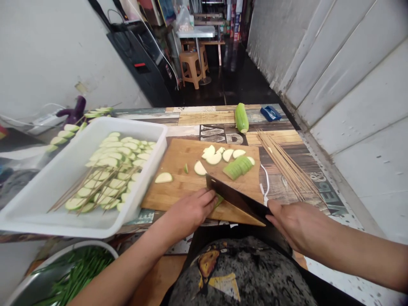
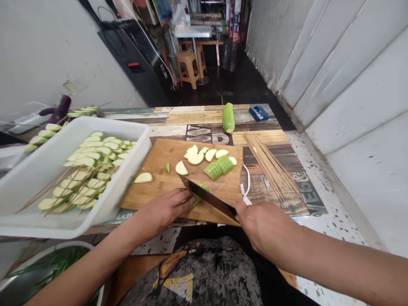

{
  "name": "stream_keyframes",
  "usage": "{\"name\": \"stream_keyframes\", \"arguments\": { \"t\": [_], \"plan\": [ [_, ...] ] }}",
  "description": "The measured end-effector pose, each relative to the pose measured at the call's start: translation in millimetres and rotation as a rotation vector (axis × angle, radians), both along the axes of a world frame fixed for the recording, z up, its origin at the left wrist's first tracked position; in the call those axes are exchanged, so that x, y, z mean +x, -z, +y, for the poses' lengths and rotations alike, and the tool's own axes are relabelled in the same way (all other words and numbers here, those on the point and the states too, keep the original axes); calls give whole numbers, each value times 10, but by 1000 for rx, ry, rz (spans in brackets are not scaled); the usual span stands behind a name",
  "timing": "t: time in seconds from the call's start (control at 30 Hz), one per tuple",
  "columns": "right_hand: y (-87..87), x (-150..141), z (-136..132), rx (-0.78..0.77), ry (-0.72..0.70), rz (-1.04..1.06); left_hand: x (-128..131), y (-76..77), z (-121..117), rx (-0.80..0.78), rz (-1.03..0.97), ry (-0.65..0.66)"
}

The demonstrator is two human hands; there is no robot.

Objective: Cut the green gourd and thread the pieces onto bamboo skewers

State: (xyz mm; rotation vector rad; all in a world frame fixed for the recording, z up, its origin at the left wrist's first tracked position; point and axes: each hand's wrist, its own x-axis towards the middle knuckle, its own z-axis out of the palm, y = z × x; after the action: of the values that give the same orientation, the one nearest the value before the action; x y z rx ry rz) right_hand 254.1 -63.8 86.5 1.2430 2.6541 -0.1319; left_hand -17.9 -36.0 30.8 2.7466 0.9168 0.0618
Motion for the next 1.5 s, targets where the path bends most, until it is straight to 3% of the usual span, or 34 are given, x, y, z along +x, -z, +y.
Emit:
{"name": "stream_keyframes", "arguments": {
  "t": [0.27, 0.43, 0.8, 0.9, 1.1, 1.33, 1.5],
  "plan": [
    [-163, 26, -77, 115, -78, 108, -14, -16, -35, 8, 40, 5],
    [-224, -11, -105, 101, -53, 141, -30, 17, -58, 59, 34, -11],
    [-34, -76, -49, -3, 4, -59, -73, 55, -42, 18, -36, -13],
    [-51, -66, -51, -18, -14, -37, -91, 67, -56, 39, -39, -1],
    [-161, -48, -145, 161, -65, 52, -93, 31, -82, 78, 31, 8],
    [-236, -126, -153, 44, -45, 80, -119, 71, -99, 161, 22, 40],
    [-100, -133, -176, 44, -22, 8, -129, 101, -92, 165, -41, 39]
  ]
}}
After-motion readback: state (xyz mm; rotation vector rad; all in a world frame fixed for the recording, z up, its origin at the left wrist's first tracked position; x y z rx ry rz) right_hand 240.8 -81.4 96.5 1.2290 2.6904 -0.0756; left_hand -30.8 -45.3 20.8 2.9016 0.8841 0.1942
